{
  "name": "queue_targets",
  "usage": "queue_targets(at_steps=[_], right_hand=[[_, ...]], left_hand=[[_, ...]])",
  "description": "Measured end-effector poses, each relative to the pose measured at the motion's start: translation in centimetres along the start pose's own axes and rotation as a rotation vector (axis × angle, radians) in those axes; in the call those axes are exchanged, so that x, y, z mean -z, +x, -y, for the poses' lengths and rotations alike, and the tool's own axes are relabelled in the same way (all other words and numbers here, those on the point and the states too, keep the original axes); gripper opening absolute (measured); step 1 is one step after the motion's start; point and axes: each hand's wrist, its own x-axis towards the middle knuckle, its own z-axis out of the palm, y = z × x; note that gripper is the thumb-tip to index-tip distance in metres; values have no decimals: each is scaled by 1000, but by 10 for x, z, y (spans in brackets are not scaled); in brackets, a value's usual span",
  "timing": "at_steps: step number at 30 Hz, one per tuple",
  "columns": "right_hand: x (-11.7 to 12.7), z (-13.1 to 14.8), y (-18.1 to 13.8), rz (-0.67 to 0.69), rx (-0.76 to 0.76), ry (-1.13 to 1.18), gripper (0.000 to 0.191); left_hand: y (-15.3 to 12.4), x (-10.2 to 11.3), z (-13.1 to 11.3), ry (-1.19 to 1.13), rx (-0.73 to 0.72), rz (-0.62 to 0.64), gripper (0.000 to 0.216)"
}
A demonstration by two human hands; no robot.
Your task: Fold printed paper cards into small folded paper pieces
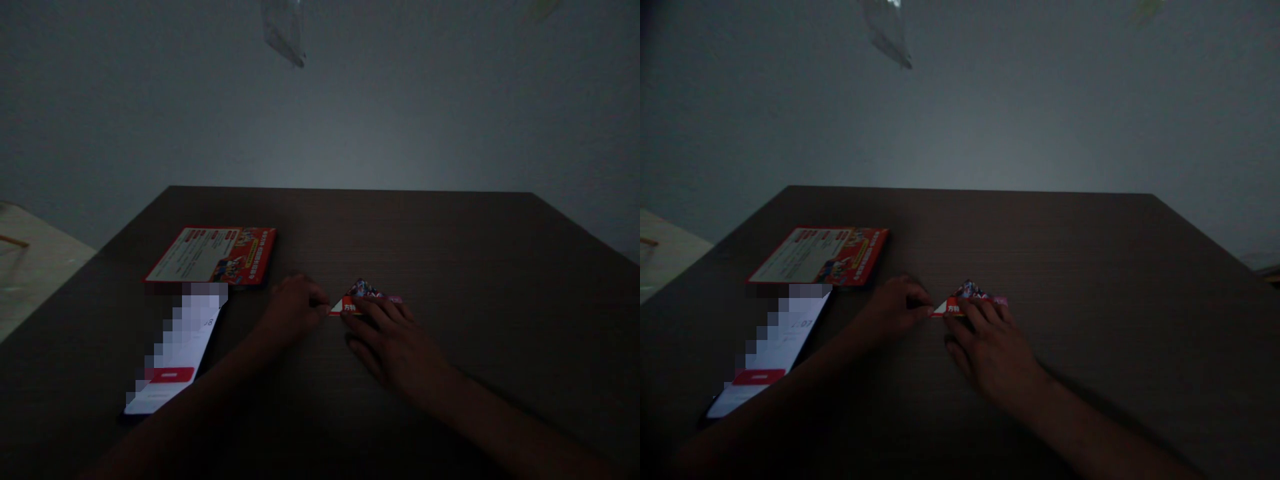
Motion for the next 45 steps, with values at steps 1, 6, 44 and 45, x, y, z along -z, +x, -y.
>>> queue_targets(at_steps=[1,6,44,45], right_hand=[[0,0,0,1,0,1,40],[2,0,0,24,-1,-4,40],[2,-5,0,-29,29,73,37],[2,-6,-1,-35,36,96,36]], left_hand=[[0,0,-1,12,5,-8,12],[-1,-3,-9,35,50,-42,12],[-11,-26,-29,-8,-291,-144,16],[-13,-26,-30,-3,-333,-125,19]])
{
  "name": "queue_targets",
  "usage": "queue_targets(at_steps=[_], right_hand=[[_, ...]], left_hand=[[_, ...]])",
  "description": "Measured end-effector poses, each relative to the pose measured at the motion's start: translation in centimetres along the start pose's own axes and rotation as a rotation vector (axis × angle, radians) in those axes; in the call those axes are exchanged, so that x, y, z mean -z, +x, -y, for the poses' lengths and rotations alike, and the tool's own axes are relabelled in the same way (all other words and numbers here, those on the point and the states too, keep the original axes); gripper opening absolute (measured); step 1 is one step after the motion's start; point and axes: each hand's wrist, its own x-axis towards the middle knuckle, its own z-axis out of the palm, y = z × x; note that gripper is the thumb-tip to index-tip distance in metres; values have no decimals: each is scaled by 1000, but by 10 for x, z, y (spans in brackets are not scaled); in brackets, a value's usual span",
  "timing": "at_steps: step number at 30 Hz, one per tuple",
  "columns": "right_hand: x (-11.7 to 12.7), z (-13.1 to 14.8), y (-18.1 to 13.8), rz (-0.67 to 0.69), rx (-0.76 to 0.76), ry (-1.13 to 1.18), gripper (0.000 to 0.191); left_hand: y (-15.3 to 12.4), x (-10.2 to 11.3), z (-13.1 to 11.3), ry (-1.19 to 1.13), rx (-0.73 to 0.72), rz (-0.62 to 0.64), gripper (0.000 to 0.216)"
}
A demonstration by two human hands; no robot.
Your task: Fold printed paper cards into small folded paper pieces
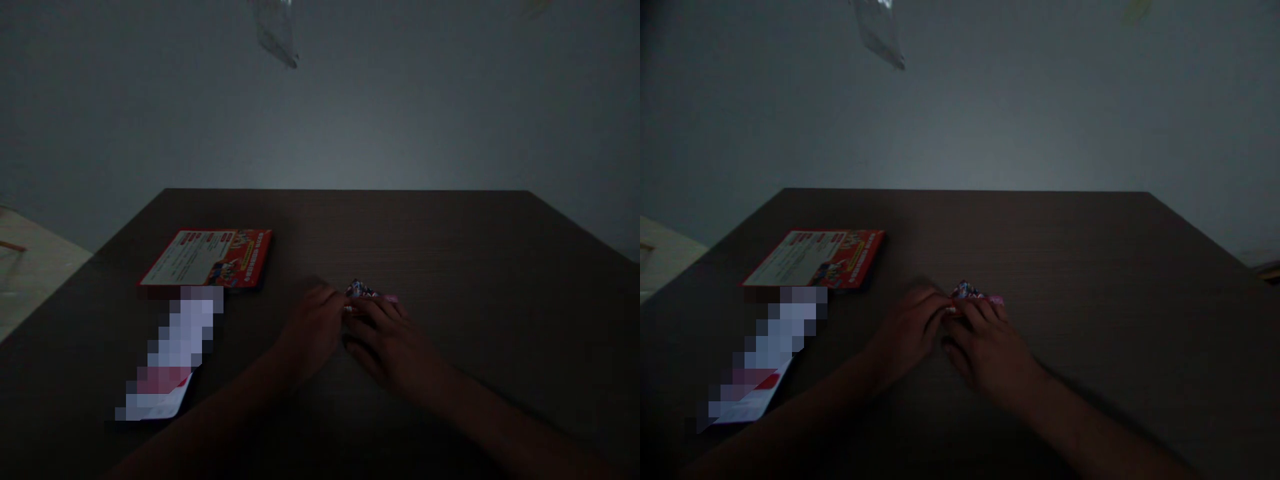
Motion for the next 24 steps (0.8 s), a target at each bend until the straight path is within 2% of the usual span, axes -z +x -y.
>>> queue_targets(at_steps=[3,7,10,13,15,20,24], right_hand=[[3,-6,-1,-37,20,101,35],[6,-21,-3,-156,-14,204,33],[12,-38,-6,-219,-116,170,29],[19,-55,-9,-220,-271,81,28],[23,-63,-11,-165,-354,51,29],[26,-67,-13,-34,-381,-15,29],[30,-60,-13,25,-422,65,30]], left_hand=[[-2,1,-3,35,-68,40,25],[0,1,-9,170,-100,104,28],[0,-1,-15,310,-102,127,26],[1,-5,-19,398,-114,126,32],[2,-6,-20,425,-129,131,35],[3,-6,-17,447,-157,137,37],[2,-9,-14,429,-171,132,40]])
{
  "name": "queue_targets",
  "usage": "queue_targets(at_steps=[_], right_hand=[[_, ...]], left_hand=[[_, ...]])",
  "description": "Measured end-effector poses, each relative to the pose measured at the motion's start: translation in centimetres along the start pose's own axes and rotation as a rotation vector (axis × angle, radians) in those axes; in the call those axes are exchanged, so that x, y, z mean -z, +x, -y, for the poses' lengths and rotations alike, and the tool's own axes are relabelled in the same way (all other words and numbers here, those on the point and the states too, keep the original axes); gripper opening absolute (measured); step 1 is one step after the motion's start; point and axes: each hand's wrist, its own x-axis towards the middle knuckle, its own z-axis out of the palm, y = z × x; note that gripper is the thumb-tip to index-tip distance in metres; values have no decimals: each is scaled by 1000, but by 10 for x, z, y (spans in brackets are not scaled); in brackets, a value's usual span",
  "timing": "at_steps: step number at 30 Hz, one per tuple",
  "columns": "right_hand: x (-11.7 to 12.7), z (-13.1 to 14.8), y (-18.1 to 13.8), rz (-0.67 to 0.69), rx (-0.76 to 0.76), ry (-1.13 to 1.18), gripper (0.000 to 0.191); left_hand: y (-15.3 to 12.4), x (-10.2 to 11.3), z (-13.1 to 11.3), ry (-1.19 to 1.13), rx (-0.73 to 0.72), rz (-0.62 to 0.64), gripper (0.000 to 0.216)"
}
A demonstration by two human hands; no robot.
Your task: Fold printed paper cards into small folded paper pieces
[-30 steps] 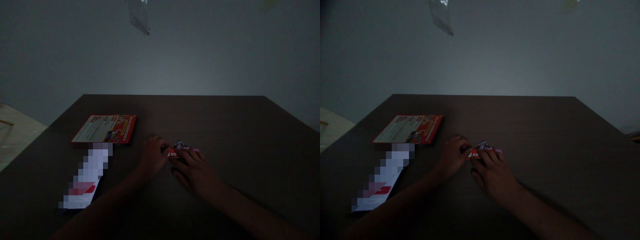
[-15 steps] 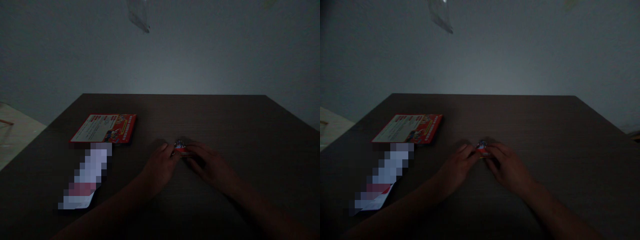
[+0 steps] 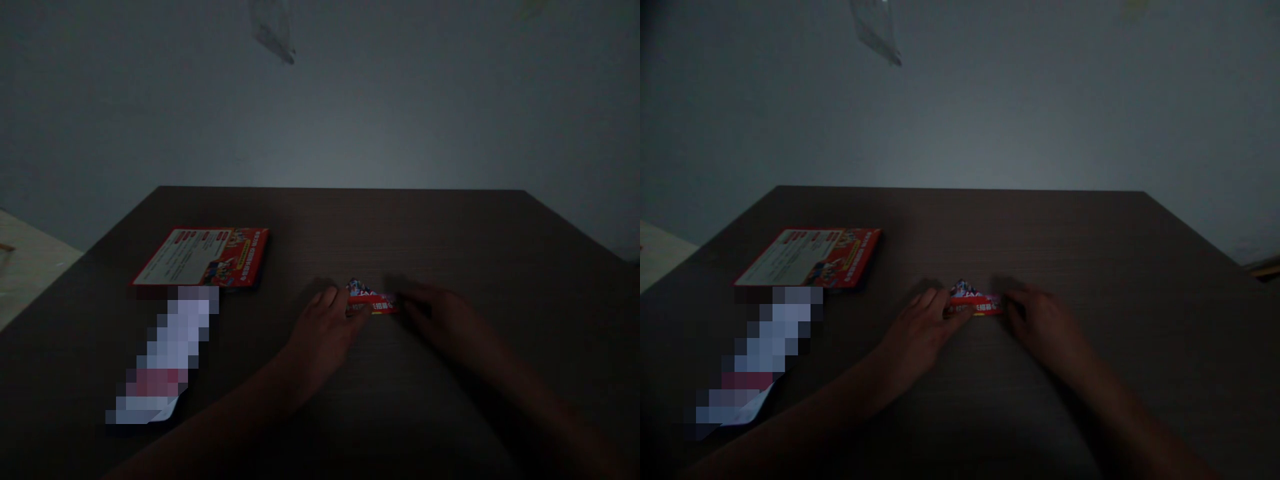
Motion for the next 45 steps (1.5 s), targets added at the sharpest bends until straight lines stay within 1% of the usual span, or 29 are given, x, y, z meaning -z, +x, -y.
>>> queue_targets(at_steps=[4,7,9,12,15,19,23,26,30,33,36,42,45], right_hand=[[7,6,-8,125,-43,156,33],[8,6,-12,160,-40,265,34],[8,4,-13,171,-65,313,33],[7,2,-11,140,-175,376,34],[6,0,-9,97,-286,512,45],[4,-3,-9,127,-366,714,53],[6,-4,-9,141,-421,850,53],[7,-2,-6,148,-489,957,48],[5,0,-3,114,-549,1088,43],[1,-1,0,33,-585,1153,42],[-2,-3,2,-10,-594,1157,40],[-7,-9,5,-28,-568,1242,40],[-10,-9,6,-9,-548,1243,41]], left_hand=[[-1,-2,1,-17,9,-7,39],[0,1,2,-45,22,9,39],[0,3,2,-69,24,12,38],[1,3,4,-82,38,-11,35],[1,-2,5,-92,55,-40,31],[2,-5,7,-109,45,-63,25],[2,-2,8,-101,23,-59,22],[2,1,8,-102,14,-51,23],[2,1,8,-96,3,-53,23],[3,0,9,-84,9,-44,23],[2,-1,9,-82,3,-52,23],[2,-3,12,-93,-31,-84,22],[2,-2,12,-103,-35,-80,21]])
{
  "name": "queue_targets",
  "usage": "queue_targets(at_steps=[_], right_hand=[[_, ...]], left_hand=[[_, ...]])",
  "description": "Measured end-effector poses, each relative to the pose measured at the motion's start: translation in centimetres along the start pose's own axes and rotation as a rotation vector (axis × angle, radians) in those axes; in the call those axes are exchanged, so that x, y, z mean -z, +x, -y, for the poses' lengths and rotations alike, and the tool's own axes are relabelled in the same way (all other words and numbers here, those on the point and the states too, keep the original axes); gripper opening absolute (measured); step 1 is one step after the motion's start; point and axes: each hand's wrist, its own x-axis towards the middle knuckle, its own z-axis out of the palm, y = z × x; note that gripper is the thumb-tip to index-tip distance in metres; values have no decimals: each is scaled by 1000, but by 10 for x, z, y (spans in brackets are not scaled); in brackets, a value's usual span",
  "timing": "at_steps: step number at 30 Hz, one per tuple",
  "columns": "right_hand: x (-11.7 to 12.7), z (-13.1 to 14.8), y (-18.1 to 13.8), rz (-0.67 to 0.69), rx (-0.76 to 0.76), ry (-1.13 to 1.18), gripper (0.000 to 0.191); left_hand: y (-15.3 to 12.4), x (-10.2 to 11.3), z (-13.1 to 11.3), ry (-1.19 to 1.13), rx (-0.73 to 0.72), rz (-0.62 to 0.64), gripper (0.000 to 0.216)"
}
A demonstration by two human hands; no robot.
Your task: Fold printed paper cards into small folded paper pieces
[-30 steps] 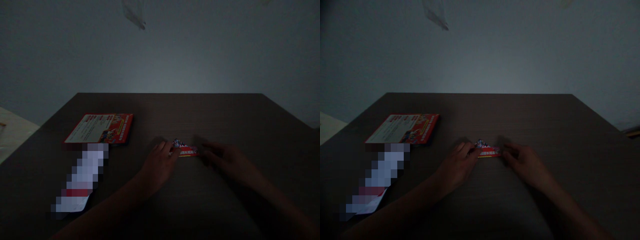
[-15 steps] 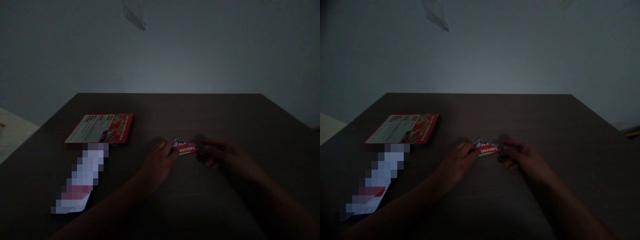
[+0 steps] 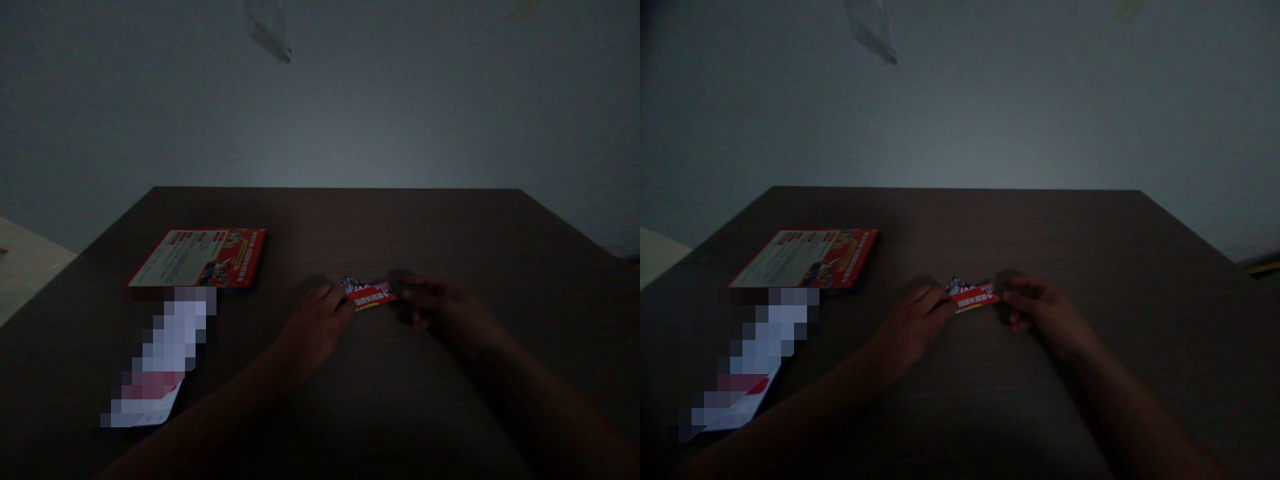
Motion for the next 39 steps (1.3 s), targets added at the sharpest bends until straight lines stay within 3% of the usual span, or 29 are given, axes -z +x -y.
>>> queue_targets(at_steps=[4,10,14,18,24,39], right_hand=[[-4,-3,0,27,42,-127,43],[-13,2,-5,1,118,-516,35],[-14,1,-5,-33,310,-681,28],[-11,-6,-1,-26,491,-748,22],[-14,-4,-5,2,619,-826,15],[-12,1,-13,111,785,-1050,16]], left_hand=[[0,3,-1,-7,-35,47,21],[0,2,-10,63,-26,67,24],[0,0,-17,112,-56,32,29],[1,0,-17,112,-126,47,33],[2,1,-17,91,-142,73,35],[5,7,-25,80,-99,73,35]])
